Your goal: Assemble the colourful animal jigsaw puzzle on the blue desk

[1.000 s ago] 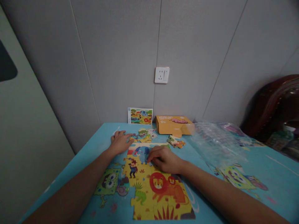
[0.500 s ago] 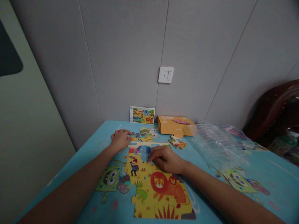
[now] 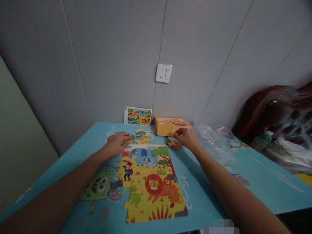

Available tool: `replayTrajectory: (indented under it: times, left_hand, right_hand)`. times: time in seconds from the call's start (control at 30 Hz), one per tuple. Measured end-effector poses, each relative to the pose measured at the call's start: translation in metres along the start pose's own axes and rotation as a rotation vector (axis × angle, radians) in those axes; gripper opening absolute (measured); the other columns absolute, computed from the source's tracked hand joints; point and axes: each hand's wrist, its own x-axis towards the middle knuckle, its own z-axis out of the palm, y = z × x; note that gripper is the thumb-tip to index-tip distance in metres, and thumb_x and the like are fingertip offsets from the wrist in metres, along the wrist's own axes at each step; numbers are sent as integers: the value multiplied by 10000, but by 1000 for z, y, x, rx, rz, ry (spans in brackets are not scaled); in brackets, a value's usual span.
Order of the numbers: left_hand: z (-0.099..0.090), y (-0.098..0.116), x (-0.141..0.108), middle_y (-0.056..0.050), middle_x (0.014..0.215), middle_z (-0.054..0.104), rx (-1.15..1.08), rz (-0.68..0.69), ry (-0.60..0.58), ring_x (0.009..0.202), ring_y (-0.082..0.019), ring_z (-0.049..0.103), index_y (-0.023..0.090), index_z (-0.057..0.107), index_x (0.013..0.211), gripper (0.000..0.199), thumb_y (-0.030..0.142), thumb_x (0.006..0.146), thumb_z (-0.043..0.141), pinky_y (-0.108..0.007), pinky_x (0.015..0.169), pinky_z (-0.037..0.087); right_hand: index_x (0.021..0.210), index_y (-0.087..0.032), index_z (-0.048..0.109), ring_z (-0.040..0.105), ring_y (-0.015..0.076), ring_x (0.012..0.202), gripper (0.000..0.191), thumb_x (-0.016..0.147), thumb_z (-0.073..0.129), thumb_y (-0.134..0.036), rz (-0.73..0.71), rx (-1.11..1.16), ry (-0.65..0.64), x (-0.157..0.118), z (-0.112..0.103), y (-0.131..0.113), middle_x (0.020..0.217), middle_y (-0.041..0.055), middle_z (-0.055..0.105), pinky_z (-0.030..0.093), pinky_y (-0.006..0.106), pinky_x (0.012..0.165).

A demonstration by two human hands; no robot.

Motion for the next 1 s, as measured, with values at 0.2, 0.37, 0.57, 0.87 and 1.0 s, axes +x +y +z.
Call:
replayTrajectory:
  times: [0.2,0.37,0.57,0.87,1.0]
  left_hand:
    - [8,0,-3,-36,1312,581,-68,83,-65,1224,-232,499,264,651,1169,392,397,887,413,-422,1065,345]
    - [8,1,-4,-47,1332,563,-20,74,-87,1246,-238,477,254,641,1183,399,389,895,400,-428,1072,330]
    - [3,12,-6,-77,1311,559,18,37,-46,1201,-242,502,231,620,1208,392,340,880,435,-396,1040,359]
    - [-10,66,-19,-77,1185,627,-277,176,94,1141,-230,528,201,482,1322,502,425,876,536,-356,1017,373]
    - [-7,77,-23,-76,1091,659,-345,259,55,1051,-210,577,189,611,1102,283,360,903,506,-307,935,426]
  right_hand:
    - [871,-136,694,642,240,798,513,625,725,-585,-6,3,-186,-1,18,9,889,137,697,405,255,602]
    - [878,-143,650,626,182,672,433,647,752,-494,28,102,-203,-3,28,3,757,73,685,378,227,529]
    - [929,-121,628,608,169,694,240,781,643,-309,30,231,-6,3,19,-1,775,67,663,393,234,564]
    - [948,-162,615,577,155,688,235,822,618,-360,-361,725,-22,-42,26,-64,781,30,640,451,263,621]
    - [1040,-178,644,596,162,811,264,811,660,-308,-642,667,-176,-62,27,-84,936,47,673,452,264,726]
